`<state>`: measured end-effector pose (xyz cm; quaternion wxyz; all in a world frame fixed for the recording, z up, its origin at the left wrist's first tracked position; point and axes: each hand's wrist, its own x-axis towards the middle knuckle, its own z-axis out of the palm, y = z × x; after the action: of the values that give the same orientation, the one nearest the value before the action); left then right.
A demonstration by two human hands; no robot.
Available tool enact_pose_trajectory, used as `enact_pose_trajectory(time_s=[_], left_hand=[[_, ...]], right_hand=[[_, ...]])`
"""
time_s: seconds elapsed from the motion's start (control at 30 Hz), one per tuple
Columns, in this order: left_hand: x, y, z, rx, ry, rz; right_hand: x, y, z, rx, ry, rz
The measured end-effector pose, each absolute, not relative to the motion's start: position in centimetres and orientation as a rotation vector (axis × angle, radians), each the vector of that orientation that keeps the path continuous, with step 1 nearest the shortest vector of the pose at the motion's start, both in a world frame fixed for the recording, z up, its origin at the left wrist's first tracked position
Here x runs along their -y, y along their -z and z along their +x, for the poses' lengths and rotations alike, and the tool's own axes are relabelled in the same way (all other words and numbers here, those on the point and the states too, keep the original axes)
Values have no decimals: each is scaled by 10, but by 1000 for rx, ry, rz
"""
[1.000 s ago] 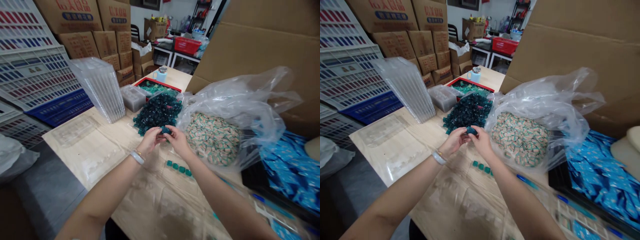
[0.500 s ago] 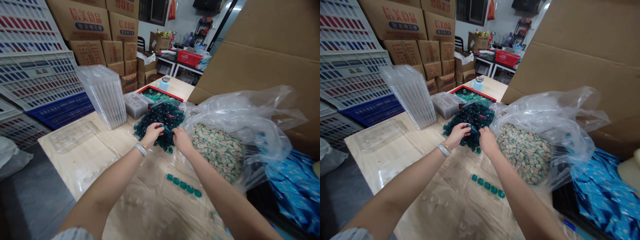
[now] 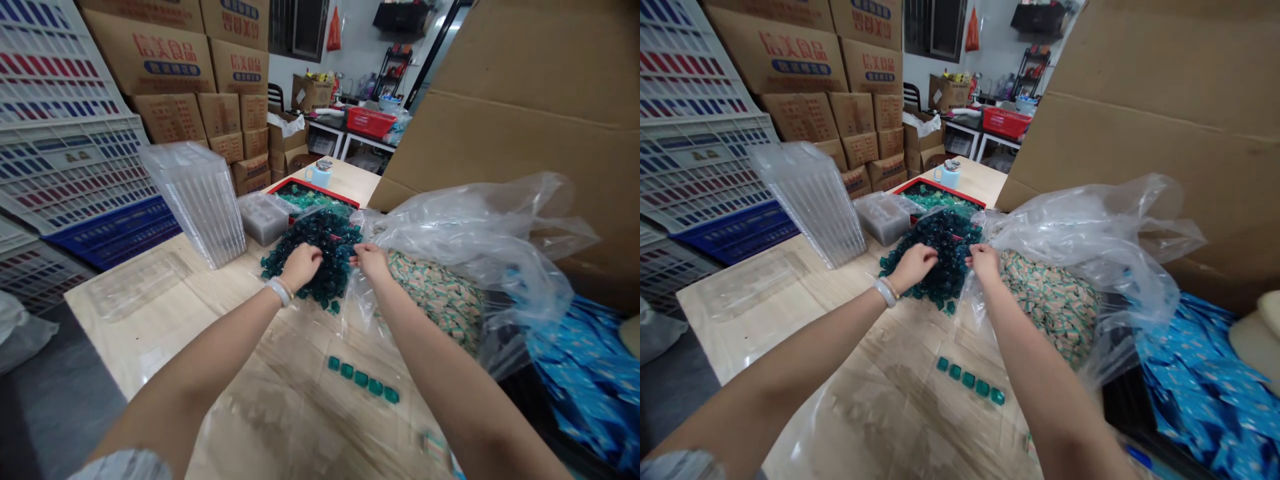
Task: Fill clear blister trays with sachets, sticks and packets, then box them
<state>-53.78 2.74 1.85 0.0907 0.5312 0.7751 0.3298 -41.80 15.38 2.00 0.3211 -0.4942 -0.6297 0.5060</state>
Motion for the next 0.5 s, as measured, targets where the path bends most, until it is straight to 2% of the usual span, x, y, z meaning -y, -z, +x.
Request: enact_pose_trajectory(time_s=[0.07,0.13,0.2,0.27,0.37,0.5], left_hand=[[-13,-12,-525,-2361,-619,1810],[-1,-6,-512,-2410,-408,1918],[6,-1,-504,-2427,-344,1972],[10,2,-501,-2394,-357,2013],[12,4,-505,-2339,-556,1957],[7,1,-514,-2189,-1283,1380]], right_hand=[[-156,-20,-422,1591,-1357,-1259],[-150,-18,-422,1610,-1281,-1200],[-137,-13,-417,1843,-1033,-1116],[-123,-10,-411,2234,-638,-1059],[-107,-9,-404,2693,-121,-1106],[-108,-11,-401,2853,103,-1209]])
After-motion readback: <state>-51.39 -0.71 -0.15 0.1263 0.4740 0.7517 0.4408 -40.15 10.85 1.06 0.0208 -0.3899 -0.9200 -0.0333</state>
